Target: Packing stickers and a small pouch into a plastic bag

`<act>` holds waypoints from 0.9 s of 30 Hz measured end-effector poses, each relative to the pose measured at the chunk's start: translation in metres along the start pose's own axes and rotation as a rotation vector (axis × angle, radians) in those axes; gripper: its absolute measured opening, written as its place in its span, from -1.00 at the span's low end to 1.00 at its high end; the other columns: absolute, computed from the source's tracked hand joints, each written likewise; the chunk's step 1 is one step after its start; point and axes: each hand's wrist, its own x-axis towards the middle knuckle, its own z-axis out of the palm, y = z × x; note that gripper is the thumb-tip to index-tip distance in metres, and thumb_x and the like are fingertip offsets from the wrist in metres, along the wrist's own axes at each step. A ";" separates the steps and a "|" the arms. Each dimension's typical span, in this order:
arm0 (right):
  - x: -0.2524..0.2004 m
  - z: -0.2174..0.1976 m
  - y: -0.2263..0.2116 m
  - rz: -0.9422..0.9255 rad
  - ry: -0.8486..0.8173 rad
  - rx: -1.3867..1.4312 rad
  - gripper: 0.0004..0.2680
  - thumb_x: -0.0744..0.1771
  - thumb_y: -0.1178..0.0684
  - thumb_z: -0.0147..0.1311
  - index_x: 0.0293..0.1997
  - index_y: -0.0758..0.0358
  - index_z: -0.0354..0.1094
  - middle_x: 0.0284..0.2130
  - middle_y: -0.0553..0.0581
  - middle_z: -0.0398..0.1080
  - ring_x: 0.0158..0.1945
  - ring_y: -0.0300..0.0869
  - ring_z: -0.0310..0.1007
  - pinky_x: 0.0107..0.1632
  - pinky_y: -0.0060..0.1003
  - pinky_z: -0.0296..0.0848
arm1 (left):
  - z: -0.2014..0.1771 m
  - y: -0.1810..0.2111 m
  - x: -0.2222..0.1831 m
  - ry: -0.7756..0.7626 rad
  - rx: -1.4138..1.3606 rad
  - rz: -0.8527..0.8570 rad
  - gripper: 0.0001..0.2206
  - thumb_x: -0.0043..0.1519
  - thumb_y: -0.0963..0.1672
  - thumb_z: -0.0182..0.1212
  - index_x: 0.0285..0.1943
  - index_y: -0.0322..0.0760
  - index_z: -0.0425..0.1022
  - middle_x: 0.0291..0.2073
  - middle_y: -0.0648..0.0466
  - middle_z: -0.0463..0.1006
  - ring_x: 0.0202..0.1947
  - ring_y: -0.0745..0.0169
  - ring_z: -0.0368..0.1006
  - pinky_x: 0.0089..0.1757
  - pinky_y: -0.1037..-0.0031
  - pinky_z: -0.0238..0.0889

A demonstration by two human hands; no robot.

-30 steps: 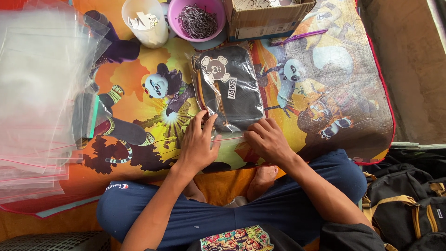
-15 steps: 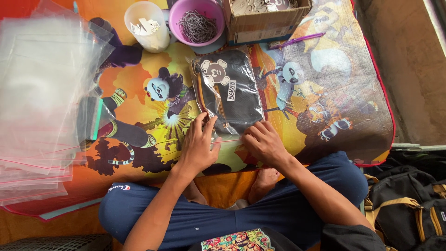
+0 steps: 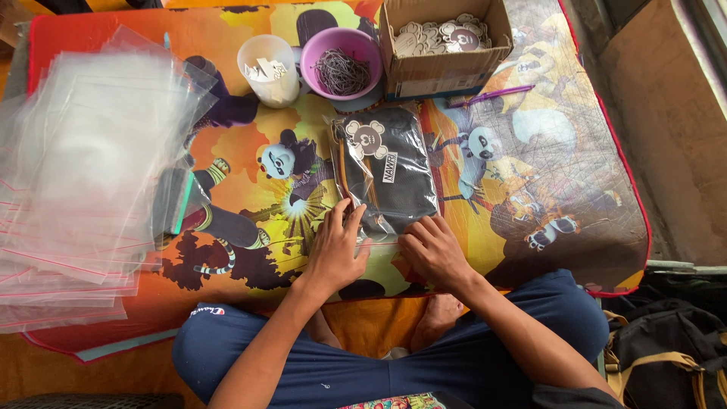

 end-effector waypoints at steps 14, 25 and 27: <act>0.002 0.000 -0.004 0.033 -0.008 -0.005 -0.95 0.32 0.11 0.08 -0.34 0.17 0.35 -0.43 0.11 0.29 -0.37 0.00 0.32 -0.24 -0.14 0.32 | -0.010 0.008 -0.001 -0.062 -0.041 -0.042 -0.48 0.21 -0.11 0.14 0.38 -0.38 0.26 0.24 -0.36 0.21 0.14 -0.30 0.32 0.02 0.05 0.27; 0.022 -0.013 -0.012 -0.026 0.028 0.034 -0.86 0.36 0.14 -0.10 -0.41 0.16 0.32 -0.45 0.11 0.26 -0.40 -0.02 0.29 -0.26 -0.16 0.29 | -0.005 0.001 0.000 -0.044 -0.037 -0.007 -0.44 0.16 -0.10 0.19 0.38 -0.39 0.25 0.23 -0.35 0.21 0.13 -0.35 0.30 -0.01 -0.01 0.26; 0.024 -0.017 -0.012 -0.023 0.020 0.064 -0.88 0.32 0.17 -0.02 -0.47 0.16 0.28 -0.46 0.10 0.27 -0.42 -0.02 0.28 -0.27 -0.14 0.26 | -0.006 0.000 -0.001 -0.059 -0.034 0.002 -0.40 0.14 -0.09 0.22 0.39 -0.39 0.25 0.26 -0.33 0.19 0.13 -0.34 0.29 0.01 0.00 0.25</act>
